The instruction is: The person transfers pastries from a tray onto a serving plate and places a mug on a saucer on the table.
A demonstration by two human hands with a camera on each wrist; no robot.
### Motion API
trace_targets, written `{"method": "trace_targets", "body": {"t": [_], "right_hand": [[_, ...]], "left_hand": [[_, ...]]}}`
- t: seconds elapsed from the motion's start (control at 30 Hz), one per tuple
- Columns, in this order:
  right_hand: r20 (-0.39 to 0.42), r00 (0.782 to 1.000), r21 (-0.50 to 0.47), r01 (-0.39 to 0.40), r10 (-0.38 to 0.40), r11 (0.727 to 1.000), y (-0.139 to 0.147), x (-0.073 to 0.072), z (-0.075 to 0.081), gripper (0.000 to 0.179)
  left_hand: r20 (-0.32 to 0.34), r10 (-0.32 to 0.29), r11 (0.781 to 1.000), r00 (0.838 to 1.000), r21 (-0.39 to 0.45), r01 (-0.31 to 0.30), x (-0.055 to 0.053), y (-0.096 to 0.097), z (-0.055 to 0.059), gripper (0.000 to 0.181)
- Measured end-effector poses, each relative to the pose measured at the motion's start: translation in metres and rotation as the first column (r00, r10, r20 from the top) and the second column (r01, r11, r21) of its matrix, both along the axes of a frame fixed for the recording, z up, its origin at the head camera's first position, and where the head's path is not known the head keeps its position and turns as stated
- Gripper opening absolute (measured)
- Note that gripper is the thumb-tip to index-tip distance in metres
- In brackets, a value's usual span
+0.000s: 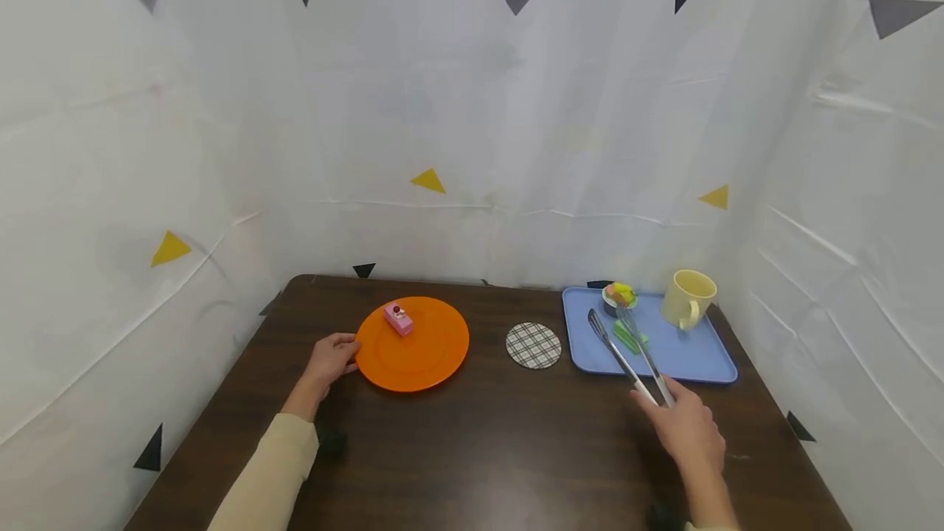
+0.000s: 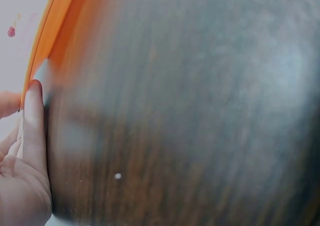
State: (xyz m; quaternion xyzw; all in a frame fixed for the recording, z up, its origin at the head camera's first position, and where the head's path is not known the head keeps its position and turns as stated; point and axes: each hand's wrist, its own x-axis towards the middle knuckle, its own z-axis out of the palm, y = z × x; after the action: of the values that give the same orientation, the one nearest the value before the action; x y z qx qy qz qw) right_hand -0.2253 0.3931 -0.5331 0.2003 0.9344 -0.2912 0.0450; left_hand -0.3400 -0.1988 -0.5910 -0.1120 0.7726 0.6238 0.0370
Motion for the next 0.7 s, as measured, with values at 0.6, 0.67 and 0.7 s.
{"method": "trace_targets", "body": {"t": [0.6, 0.67, 0.7], "right_hand": [[0.07, 0.996, 0.03, 0.054, -0.056, 0.998, 0.033, 0.001, -0.005, 0.115], [0.073, 0.996, 0.032, 0.054, -0.056, 0.998, 0.035, -0.001, -0.006, 0.114], [0.075, 0.996, 0.033, 0.054, -0.056, 0.998, 0.036, -0.003, -0.006, 0.114]], "left_hand": [[0.002, 0.02, 1.0, 1.0, 0.021, -0.02, 0.005, 0.002, 0.003, 0.044], [-0.002, 0.017, 0.999, 1.0, 0.027, -0.017, 0.004, 0.003, 0.003, 0.044], [-0.003, 0.016, 0.999, 1.0, 0.028, -0.015, 0.003, 0.003, 0.004, 0.044]]}}
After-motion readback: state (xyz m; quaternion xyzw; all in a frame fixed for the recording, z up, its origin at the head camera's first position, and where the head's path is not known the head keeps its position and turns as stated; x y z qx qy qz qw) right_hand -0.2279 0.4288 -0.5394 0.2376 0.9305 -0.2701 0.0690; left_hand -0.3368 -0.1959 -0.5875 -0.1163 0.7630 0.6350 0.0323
